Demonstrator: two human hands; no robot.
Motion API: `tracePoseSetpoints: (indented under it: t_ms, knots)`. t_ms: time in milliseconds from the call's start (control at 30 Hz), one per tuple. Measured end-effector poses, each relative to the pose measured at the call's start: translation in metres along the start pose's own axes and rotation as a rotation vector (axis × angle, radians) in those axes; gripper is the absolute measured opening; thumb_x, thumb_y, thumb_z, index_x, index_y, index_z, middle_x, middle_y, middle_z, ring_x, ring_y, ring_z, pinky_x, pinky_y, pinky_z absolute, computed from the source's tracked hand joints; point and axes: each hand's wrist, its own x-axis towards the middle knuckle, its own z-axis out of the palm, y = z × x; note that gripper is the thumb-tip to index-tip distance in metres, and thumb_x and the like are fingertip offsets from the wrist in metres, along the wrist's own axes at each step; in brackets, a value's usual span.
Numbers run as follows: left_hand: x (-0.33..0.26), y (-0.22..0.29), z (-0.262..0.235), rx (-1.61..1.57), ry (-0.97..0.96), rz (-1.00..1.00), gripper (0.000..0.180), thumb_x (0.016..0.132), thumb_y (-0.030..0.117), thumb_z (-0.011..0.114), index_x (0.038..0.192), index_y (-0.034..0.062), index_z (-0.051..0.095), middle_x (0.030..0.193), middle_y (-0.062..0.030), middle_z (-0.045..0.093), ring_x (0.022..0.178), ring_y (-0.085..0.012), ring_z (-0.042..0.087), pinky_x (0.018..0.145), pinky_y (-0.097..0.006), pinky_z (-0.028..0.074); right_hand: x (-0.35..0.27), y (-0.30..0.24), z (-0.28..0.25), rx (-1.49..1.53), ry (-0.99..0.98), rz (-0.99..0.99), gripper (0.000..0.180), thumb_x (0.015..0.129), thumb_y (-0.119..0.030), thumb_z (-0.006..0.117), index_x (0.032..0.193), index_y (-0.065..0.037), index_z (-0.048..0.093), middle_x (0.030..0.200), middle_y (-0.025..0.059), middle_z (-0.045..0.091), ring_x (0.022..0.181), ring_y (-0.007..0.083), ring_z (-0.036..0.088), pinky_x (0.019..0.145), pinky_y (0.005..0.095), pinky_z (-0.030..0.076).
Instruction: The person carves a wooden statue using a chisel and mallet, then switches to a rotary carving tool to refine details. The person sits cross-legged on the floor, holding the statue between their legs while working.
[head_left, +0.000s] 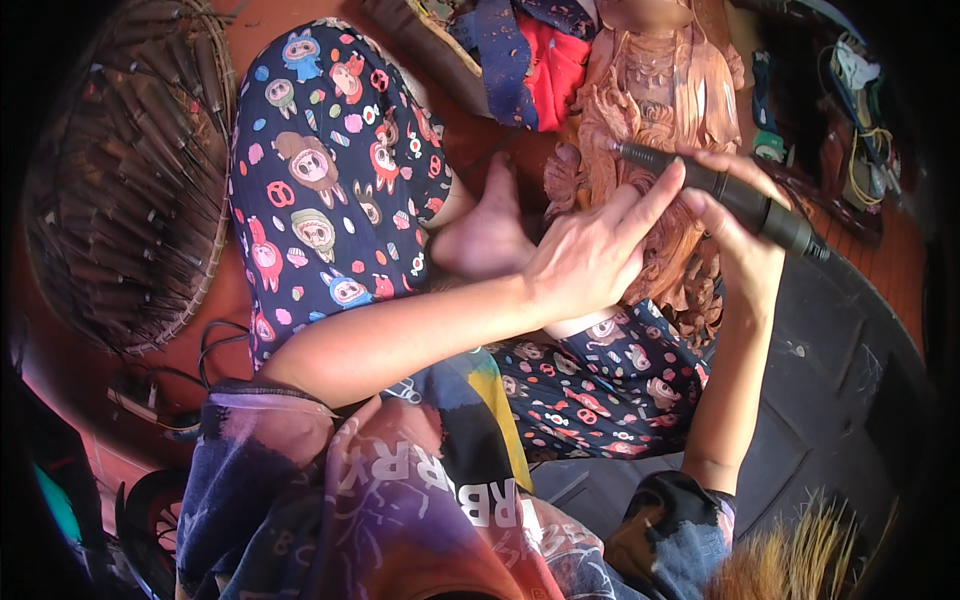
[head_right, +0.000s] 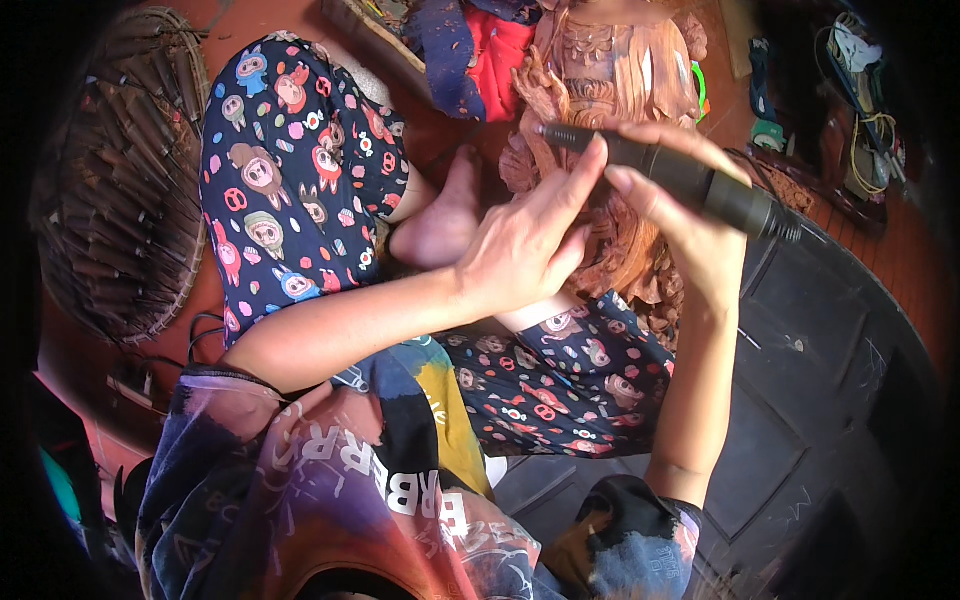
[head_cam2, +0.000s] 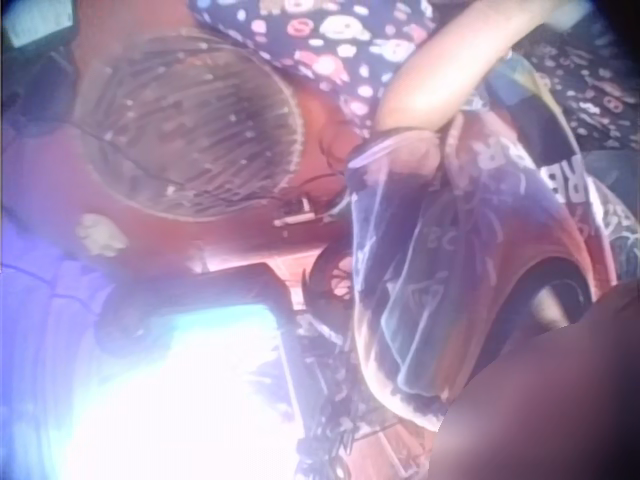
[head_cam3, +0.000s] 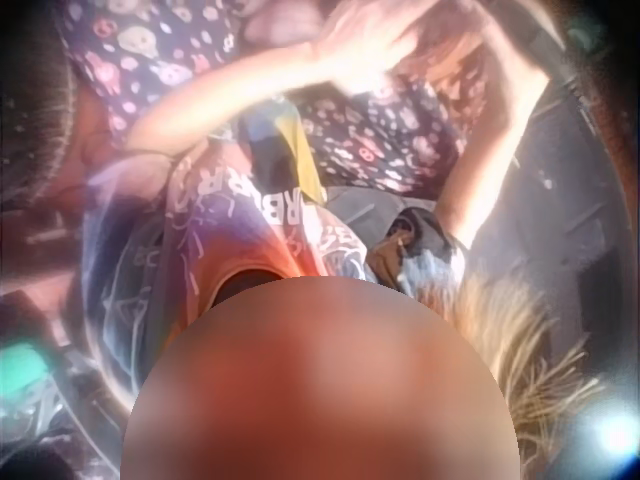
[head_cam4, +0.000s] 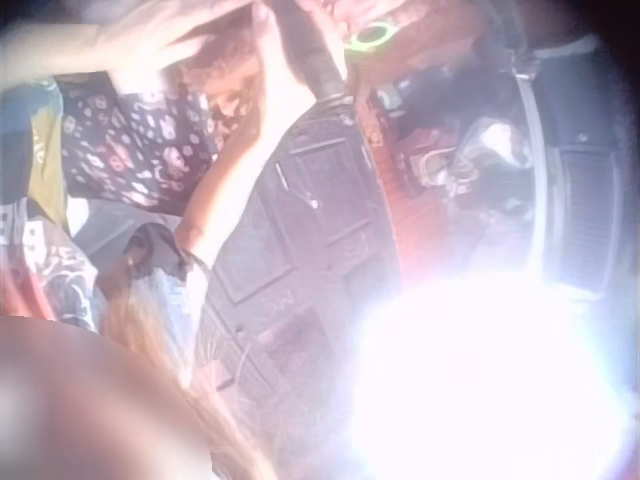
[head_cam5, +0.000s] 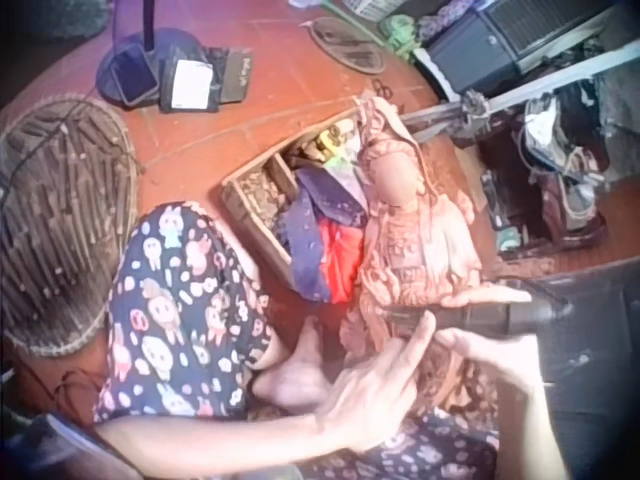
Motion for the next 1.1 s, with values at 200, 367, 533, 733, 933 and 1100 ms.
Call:
tracePoseSetpoints:
  t_ms: [200, 367, 533, 733, 933, 1100]
  knots:
    - [0.017, 0.004, -0.007, -0.008, 0.028, -0.023, 0.084, 0.079, 0.007, 0.056, 0.148, 0.0148, 0.008, 0.085, -0.015, 0.053, 0.061, -0.0326, 0.06, 0.053, -0.042, 0.053, 0.014, -0.002, 0.003, 0.227, 0.065, 0.041, 0.031, 0.074, -0.001, 0.071, 0.104, 0.004, 0.063, 0.1, 0.0113, 0.067, 0.087, 0.0131, 0.062, 0.08, 0.0243, 0.048]
    - [0.012, 0.006, 0.0, -0.061, 0.007, -0.025, 0.083, 0.081, 0.008, 0.055, 0.148, 0.0152, 0.006, 0.087, -0.0166, 0.055, 0.059, -0.0349, 0.06, 0.054, -0.043, 0.053, 0.016, -0.007, -0.011, 0.135, -0.015, 0.108, 0.031, 0.075, -0.005, 0.07, 0.104, 0.005, 0.063, 0.096, 0.0099, 0.067, 0.078, 0.0138, 0.064, 0.071, 0.0242, 0.051]
    - [0.029, 0.013, -0.017, -0.056, -0.028, -0.147, 0.084, 0.082, 0.01, 0.054, 0.148, 0.0141, 0.004, 0.098, -0.0225, 0.059, 0.066, -0.0376, 0.063, 0.057, -0.045, 0.054, 0.038, -0.008, -0.005, 0.3, 0.003, 0.175, 0.032, 0.077, -0.008, 0.071, 0.105, 0.006, 0.062, 0.099, 0.0111, 0.066, 0.083, 0.0151, 0.065, 0.076, 0.026, 0.054]
    - [0.026, 0.016, -0.012, -0.112, -0.102, -0.179, 0.084, 0.082, 0.01, 0.053, 0.147, 0.0115, 0.0, 0.106, -0.0262, 0.059, 0.071, -0.0393, 0.064, 0.061, -0.046, 0.054, 0.046, -0.018, -0.019, 0.178, -0.102, 0.284, 0.026, 0.077, -0.008, 0.068, 0.101, 0.003, 0.065, 0.094, 0.0094, 0.067, 0.084, 0.0151, 0.065, 0.076, 0.0255, 0.054]
    - [0.032, 0.012, -0.014, -0.122, 0.056, -0.102, 0.087, 0.081, 0.008, 0.054, 0.146, 0.0084, -0.003, 0.11, -0.0273, 0.057, 0.077, -0.0401, 0.063, 0.064, -0.046, 0.054, 0.059, -0.029, -0.008, 0.115, -0.116, 0.16, 0.025, 0.076, -0.008, 0.069, 0.099, 0.003, 0.066, 0.094, 0.0089, 0.067, 0.083, 0.0152, 0.065, 0.076, 0.0261, 0.053]
    - [0.026, 0.011, -0.015, -0.135, 0.116, -0.08, 0.089, 0.079, 0.005, 0.056, 0.146, 0.0059, -0.003, 0.111, -0.0275, 0.056, 0.08, -0.0405, 0.063, 0.066, -0.045, 0.054, 0.057, -0.038, 0.001, -0.115, -0.167, -0.04, 0.03, 0.072, -0.006, 0.074, 0.101, 0.002, 0.066, 0.094, 0.0091, 0.068, 0.085, 0.0136, 0.063, 0.075, 0.0249, 0.05]
